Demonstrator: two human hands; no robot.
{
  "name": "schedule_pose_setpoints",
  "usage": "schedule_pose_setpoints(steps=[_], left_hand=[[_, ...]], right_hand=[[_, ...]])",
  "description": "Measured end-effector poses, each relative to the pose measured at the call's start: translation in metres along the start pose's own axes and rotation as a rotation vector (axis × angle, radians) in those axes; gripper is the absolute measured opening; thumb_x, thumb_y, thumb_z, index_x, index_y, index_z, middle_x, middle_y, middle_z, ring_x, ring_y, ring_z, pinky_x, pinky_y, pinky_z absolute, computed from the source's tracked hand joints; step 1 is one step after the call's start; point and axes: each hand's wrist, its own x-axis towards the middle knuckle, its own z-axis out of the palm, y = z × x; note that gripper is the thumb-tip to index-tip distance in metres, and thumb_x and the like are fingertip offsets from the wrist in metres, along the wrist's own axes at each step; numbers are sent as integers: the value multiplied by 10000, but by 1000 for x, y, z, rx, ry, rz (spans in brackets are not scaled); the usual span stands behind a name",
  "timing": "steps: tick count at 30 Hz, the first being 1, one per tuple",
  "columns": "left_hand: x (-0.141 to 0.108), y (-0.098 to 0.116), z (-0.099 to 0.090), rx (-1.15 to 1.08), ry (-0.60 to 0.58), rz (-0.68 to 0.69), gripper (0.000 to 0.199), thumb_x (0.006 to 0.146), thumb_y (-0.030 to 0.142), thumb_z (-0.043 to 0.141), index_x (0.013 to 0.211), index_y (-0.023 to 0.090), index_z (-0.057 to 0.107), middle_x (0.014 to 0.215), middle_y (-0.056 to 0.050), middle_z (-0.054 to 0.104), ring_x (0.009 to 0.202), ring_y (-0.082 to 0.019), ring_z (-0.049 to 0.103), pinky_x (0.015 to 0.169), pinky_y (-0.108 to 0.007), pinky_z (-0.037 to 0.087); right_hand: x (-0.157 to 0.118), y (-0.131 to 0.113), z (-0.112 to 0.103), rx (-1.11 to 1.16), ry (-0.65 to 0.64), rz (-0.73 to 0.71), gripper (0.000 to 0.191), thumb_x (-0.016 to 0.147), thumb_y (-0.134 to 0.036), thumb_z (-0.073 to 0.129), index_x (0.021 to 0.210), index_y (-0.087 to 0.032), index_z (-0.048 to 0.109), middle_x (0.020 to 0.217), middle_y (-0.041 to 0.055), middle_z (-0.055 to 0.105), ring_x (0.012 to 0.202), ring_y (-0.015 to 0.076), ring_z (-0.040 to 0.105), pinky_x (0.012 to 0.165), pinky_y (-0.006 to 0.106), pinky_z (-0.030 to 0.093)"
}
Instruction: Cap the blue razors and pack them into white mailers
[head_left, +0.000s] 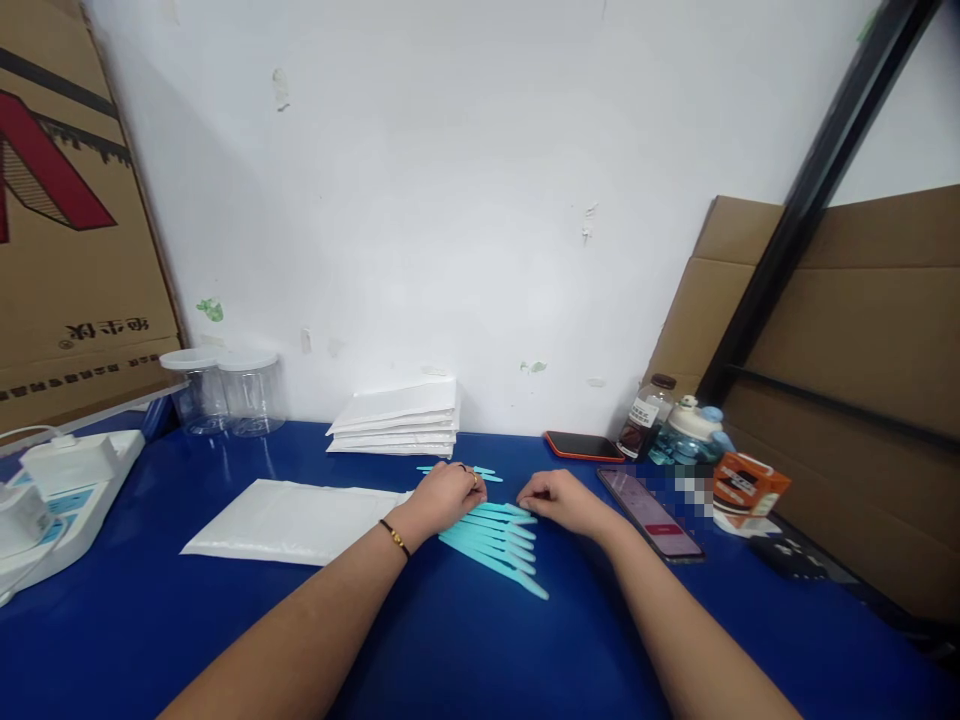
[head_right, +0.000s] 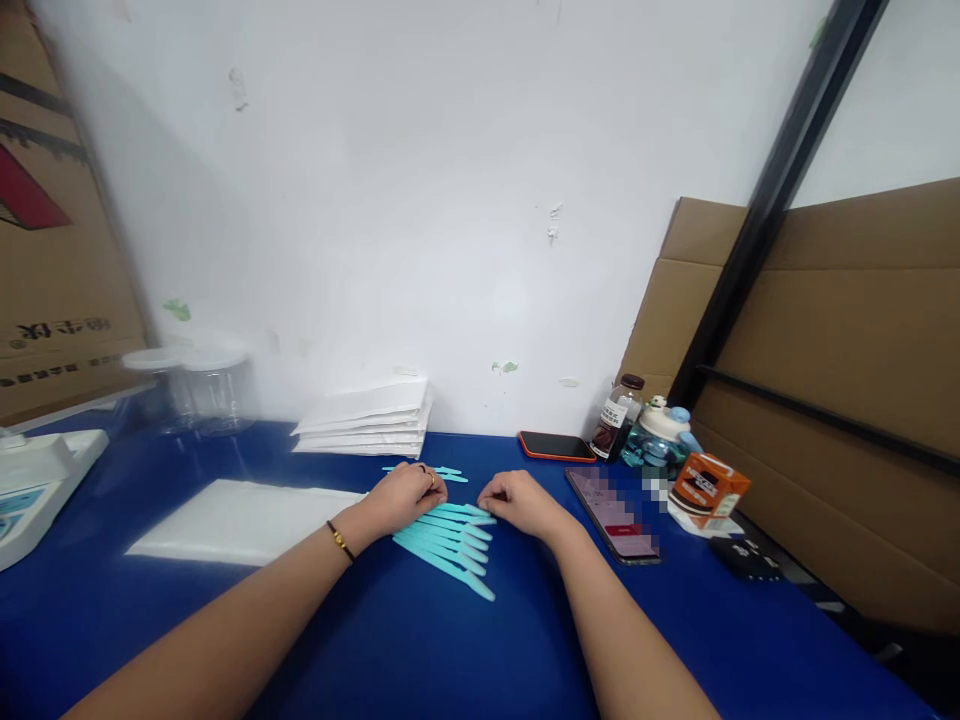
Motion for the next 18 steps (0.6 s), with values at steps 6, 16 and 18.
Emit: schedule_pose_setpoints(steps=[6,16,18], left_hand=[[-4,-15,-1,121,97,-164,191,853,279,496,971,250,643,1002,-31,629,1008,-216,516,823,-317,370],[-1,-16,-1,-1,25,-276,117,800,280,543,805,223,644,877,-21,646,919,-194,556,769,-278,385],[-1,-16,-1,-26,22,-298,114,793,292,554,813,221,641,885,-19,647,925,-192,555,765,-272,387]], right_hand=[[-9,33,-17,-173,208,155,231,731,-118,503,851,-182,689,840,50,686,772,184,613,701,265,442],[-4,28,-4,-130,94,119,151,755,-189,529,743,-171,679,746,32,653,656,145,574,599,225,403],[-3,24,-3,-31,61,116,153,772,-230,536,751,-169,675,709,17,646,622,131,554,568,213,387]])
